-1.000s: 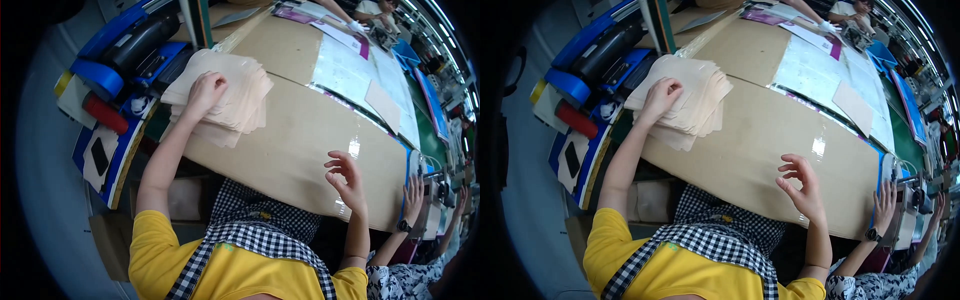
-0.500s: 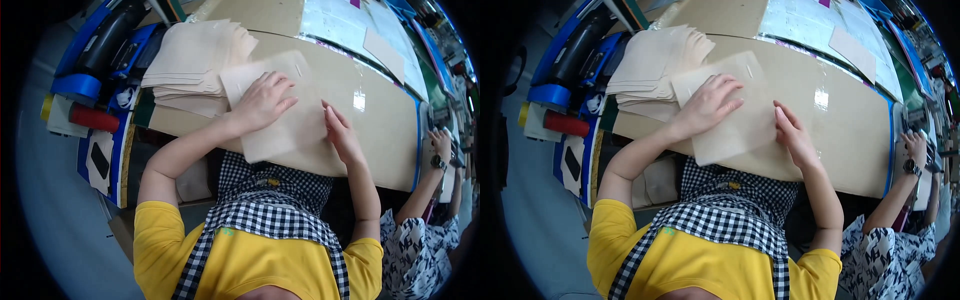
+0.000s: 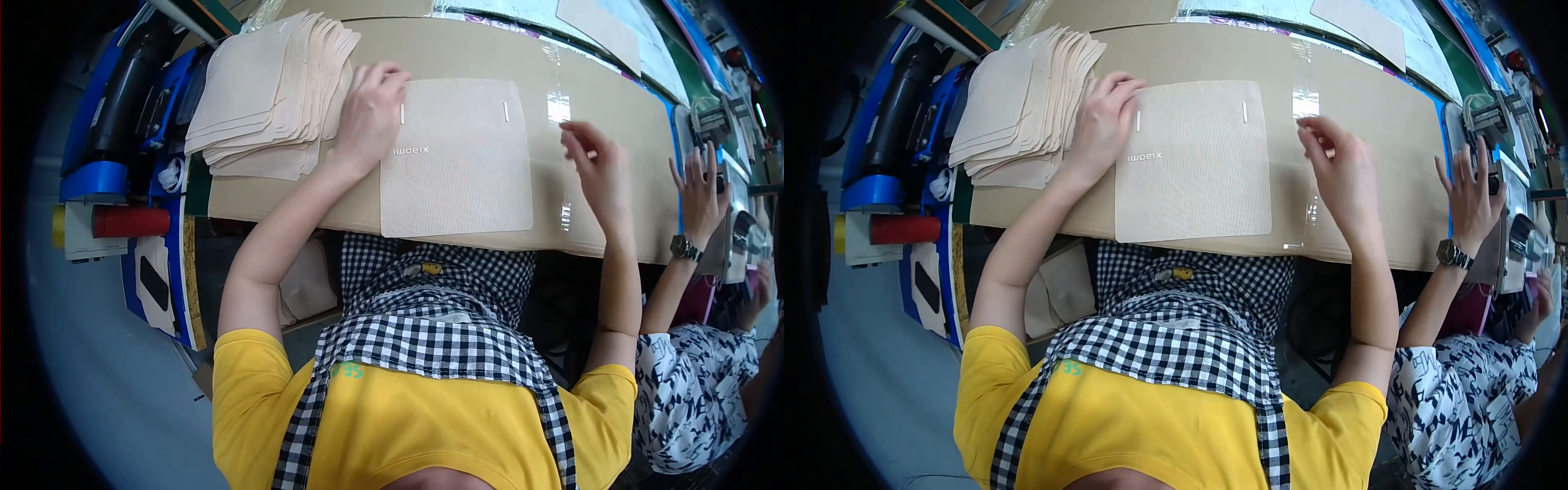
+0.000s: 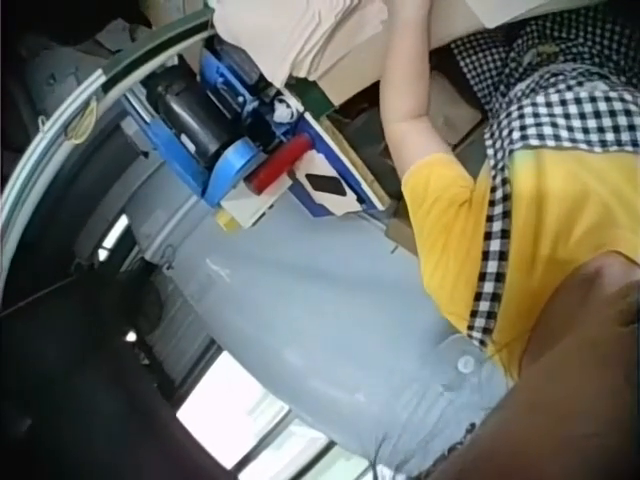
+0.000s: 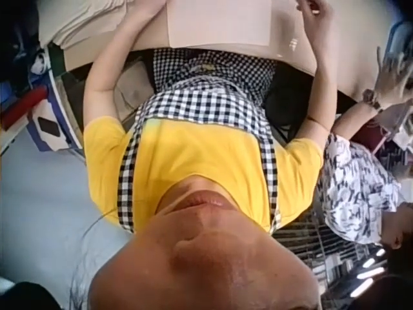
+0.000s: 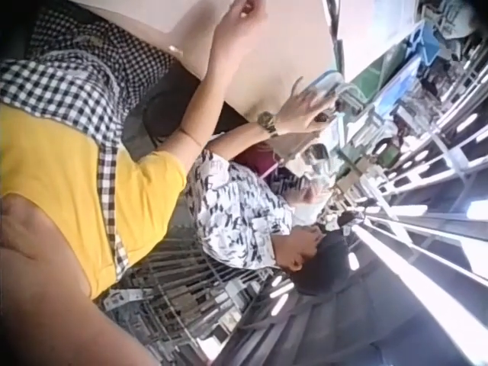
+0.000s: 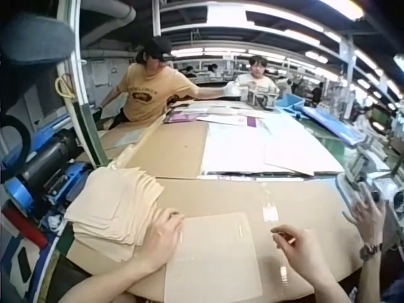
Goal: Apply protective translucent films to rectangular objects at a factory workstation.
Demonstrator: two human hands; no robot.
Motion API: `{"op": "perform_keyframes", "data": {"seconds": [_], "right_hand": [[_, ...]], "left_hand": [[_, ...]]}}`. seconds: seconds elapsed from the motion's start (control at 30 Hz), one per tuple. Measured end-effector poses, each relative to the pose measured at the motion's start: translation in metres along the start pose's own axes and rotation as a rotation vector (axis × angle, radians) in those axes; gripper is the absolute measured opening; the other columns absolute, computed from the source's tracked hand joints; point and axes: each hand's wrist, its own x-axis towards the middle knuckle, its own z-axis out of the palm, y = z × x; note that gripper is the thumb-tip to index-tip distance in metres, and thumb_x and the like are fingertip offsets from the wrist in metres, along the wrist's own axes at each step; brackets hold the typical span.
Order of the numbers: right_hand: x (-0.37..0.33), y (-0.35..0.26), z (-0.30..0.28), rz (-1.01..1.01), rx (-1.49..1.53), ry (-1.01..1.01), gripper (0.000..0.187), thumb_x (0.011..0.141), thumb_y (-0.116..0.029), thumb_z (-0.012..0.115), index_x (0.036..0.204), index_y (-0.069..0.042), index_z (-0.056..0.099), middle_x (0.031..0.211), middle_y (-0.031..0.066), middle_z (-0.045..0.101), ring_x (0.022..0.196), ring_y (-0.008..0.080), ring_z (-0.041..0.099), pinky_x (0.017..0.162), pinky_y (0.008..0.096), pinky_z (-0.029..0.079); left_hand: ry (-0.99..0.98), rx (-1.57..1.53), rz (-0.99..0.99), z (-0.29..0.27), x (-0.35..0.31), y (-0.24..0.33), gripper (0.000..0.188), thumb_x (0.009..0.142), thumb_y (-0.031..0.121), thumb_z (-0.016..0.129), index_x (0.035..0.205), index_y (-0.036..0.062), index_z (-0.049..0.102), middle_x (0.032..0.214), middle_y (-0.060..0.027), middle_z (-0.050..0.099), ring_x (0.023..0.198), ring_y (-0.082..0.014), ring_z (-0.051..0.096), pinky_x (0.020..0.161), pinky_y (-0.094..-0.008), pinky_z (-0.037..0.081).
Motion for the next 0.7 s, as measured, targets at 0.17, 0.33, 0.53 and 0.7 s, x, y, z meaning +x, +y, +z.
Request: {"op": "perform_keyframes", "data": {"seconds": [0.17, 0.33, 0.53, 0.7], "right_hand": [[0.074, 0.029, 0.044, -0.313, 0.016, 0.115, 0.017, 0.089, -0.008, 0.061, 0.104, -0.004, 0.068, 0.103, 0.0077, 0.062, 0.078, 0.0151, 0.059, 0.069, 0.0249, 0.049], [0.086, 0.042, 0.058, -0.284, -0.013, 0.062, 0.016, 0.091, -0.013, 0.061, 0.101, -0.005, 0.070, 0.103, 0.0081, 0.060, 0.081, 0.0177, 0.060, 0.072, 0.0268, 0.050], [0.082, 0.039, 0.060, -0.279, 0.078, 0.089, 0.016, 0.091, -0.016, 0.062, 0.099, -0.007, 0.071, 0.100, 0.0075, 0.058, 0.083, 0.0176, 0.059, 0.074, 0.0268, 0.050], [0.084, 0.044, 0.062, -0.351, -0.035, 0.081, 0.016, 0.091, -0.017, 0.062, 0.100, -0.009, 0.072, 0.101, 0.0068, 0.058, 0.086, 0.0173, 0.058, 0.076, 0.0261, 0.050]], "left_hand": [[-0.006, -0.050, -0.128, 0.016, 0.004, -0.011, 0.018, 0.088, 0.005, 0.055, 0.101, -0.0011, 0.065, 0.109, -0.0116, 0.057, 0.096, -0.0238, 0.056, 0.084, -0.0339, 0.046], [-0.024, -0.113, -0.149, 0.019, 0.017, -0.029, 0.019, 0.089, 0.006, 0.055, 0.104, 0.0000, 0.065, 0.107, -0.0109, 0.058, 0.095, -0.0239, 0.056, 0.084, -0.0338, 0.046], [0.111, -0.096, -0.096, 0.012, 0.010, -0.018, 0.022, 0.090, 0.008, 0.055, 0.109, -0.0007, 0.063, 0.108, -0.0135, 0.058, 0.096, -0.0268, 0.056, 0.086, -0.0375, 0.047], [-0.162, -0.098, 0.214, -0.012, -0.051, 0.042, 0.041, 0.094, 0.025, 0.052, 0.124, -0.0025, 0.054, 0.135, -0.0169, 0.049, 0.124, -0.0306, 0.047, 0.106, -0.0404, 0.038]]}}
